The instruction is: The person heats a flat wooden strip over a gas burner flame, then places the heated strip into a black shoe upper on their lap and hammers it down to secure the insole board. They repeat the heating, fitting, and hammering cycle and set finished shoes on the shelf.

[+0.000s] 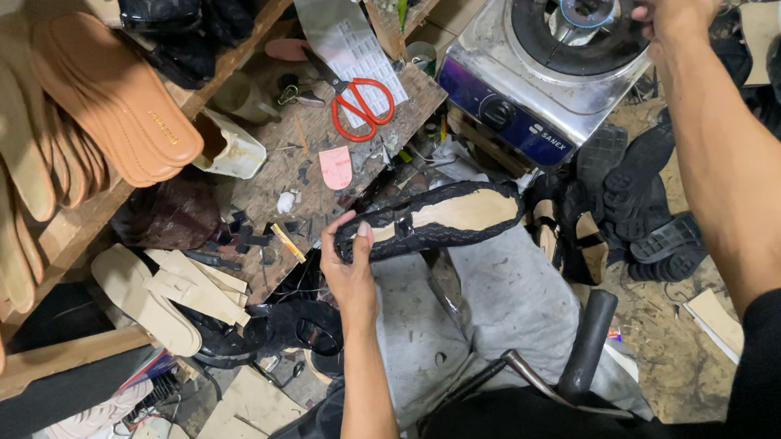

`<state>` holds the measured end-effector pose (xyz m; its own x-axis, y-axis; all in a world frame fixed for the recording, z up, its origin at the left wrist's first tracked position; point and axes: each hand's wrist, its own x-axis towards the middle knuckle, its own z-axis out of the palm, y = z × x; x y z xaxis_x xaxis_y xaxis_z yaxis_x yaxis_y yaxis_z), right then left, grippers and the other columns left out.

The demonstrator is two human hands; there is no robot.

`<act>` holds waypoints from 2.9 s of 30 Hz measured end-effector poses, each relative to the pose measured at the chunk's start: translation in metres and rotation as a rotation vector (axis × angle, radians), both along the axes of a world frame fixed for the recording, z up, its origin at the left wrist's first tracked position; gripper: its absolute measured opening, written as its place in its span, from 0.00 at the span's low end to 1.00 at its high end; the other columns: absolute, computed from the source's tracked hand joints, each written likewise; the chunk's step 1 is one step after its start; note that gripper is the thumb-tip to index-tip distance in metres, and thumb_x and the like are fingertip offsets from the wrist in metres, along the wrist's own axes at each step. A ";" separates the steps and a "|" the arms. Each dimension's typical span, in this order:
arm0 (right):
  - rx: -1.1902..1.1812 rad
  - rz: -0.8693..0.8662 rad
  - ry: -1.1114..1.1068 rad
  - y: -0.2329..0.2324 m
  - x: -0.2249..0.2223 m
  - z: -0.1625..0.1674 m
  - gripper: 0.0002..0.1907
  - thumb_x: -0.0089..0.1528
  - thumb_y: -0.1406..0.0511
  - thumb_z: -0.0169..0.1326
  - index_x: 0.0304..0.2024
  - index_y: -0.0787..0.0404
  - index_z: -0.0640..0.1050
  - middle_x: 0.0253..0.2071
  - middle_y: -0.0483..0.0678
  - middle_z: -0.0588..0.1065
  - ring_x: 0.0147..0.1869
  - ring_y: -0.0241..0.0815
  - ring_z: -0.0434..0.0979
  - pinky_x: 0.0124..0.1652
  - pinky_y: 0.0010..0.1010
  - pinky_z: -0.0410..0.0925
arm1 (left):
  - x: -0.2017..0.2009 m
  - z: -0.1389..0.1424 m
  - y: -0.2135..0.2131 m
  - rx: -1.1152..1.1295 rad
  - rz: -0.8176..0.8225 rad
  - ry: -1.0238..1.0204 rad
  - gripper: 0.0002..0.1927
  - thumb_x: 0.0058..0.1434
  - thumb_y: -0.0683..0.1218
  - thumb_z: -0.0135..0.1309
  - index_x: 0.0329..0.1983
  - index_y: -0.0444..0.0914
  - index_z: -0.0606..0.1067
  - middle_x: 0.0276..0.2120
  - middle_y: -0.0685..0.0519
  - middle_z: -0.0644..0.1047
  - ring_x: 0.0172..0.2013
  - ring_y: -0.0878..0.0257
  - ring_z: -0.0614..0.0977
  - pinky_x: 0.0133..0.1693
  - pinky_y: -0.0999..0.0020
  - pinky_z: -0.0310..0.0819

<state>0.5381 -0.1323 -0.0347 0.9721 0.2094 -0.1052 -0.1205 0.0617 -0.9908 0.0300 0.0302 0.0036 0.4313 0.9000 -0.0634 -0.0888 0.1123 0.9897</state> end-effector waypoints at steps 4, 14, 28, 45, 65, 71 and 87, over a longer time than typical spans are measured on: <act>0.015 0.014 -0.006 -0.006 -0.006 -0.002 0.05 0.62 0.72 0.63 0.38 0.61 0.80 0.35 0.45 0.84 0.26 0.29 0.78 0.22 0.20 0.59 | 0.000 0.000 -0.002 -0.021 -0.011 -0.025 0.14 0.66 0.39 0.56 0.55 0.34 0.73 0.42 0.56 0.73 0.40 0.73 0.73 0.45 0.78 0.70; -0.016 -0.002 -0.002 -0.010 -0.019 0.009 0.05 0.62 0.71 0.64 0.38 0.62 0.80 0.34 0.45 0.84 0.26 0.29 0.78 0.21 0.21 0.59 | -0.008 0.000 -0.005 0.155 -0.021 0.110 0.14 0.66 0.40 0.57 0.55 0.34 0.74 0.42 0.55 0.75 0.41 0.71 0.73 0.47 0.77 0.69; 0.160 0.298 0.144 -0.028 -0.104 0.035 0.03 0.66 0.70 0.58 0.43 0.62 0.78 0.36 0.46 0.79 0.32 0.37 0.81 0.28 0.27 0.70 | -0.021 0.003 -0.024 0.197 0.017 0.092 0.14 0.66 0.42 0.56 0.54 0.34 0.75 0.42 0.55 0.77 0.42 0.70 0.76 0.47 0.74 0.72; -0.034 0.640 0.059 -0.021 -0.303 0.042 0.06 0.66 0.69 0.58 0.43 0.66 0.78 0.31 0.45 0.77 0.28 0.30 0.72 0.28 0.22 0.65 | -0.024 0.003 -0.023 0.138 -0.024 0.069 0.22 0.78 0.56 0.33 0.55 0.39 0.75 0.34 0.60 0.68 0.32 0.73 0.64 0.33 0.77 0.60; -0.265 0.547 -0.313 -0.027 -0.322 0.060 0.07 0.64 0.68 0.62 0.43 0.65 0.81 0.33 0.44 0.79 0.32 0.32 0.75 0.33 0.23 0.68 | -0.018 0.014 -0.029 0.200 0.037 0.140 0.16 0.65 0.45 0.59 0.53 0.36 0.73 0.41 0.53 0.78 0.40 0.67 0.78 0.45 0.71 0.74; -0.805 0.831 -0.650 -0.099 -0.319 0.089 0.12 0.56 0.66 0.64 0.42 0.58 0.81 0.42 0.48 0.79 0.44 0.45 0.81 0.42 0.34 0.74 | -0.017 0.013 -0.026 0.169 0.062 0.127 0.15 0.65 0.45 0.60 0.51 0.36 0.74 0.40 0.52 0.79 0.39 0.67 0.79 0.45 0.71 0.75; -0.803 1.042 -0.396 -0.121 -0.372 0.127 0.17 0.52 0.64 0.63 0.42 0.58 0.76 0.25 0.49 0.78 0.25 0.46 0.81 0.30 0.37 0.72 | -0.007 0.012 -0.031 0.130 0.036 0.126 0.15 0.66 0.45 0.60 0.53 0.36 0.74 0.37 0.53 0.78 0.38 0.68 0.76 0.43 0.72 0.73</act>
<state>0.1662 -0.2535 0.0921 0.3975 0.8680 -0.2977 0.5388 -0.4834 -0.6899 0.0229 -0.0005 0.0157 0.3950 0.9187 0.0029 0.0351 -0.0183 0.9992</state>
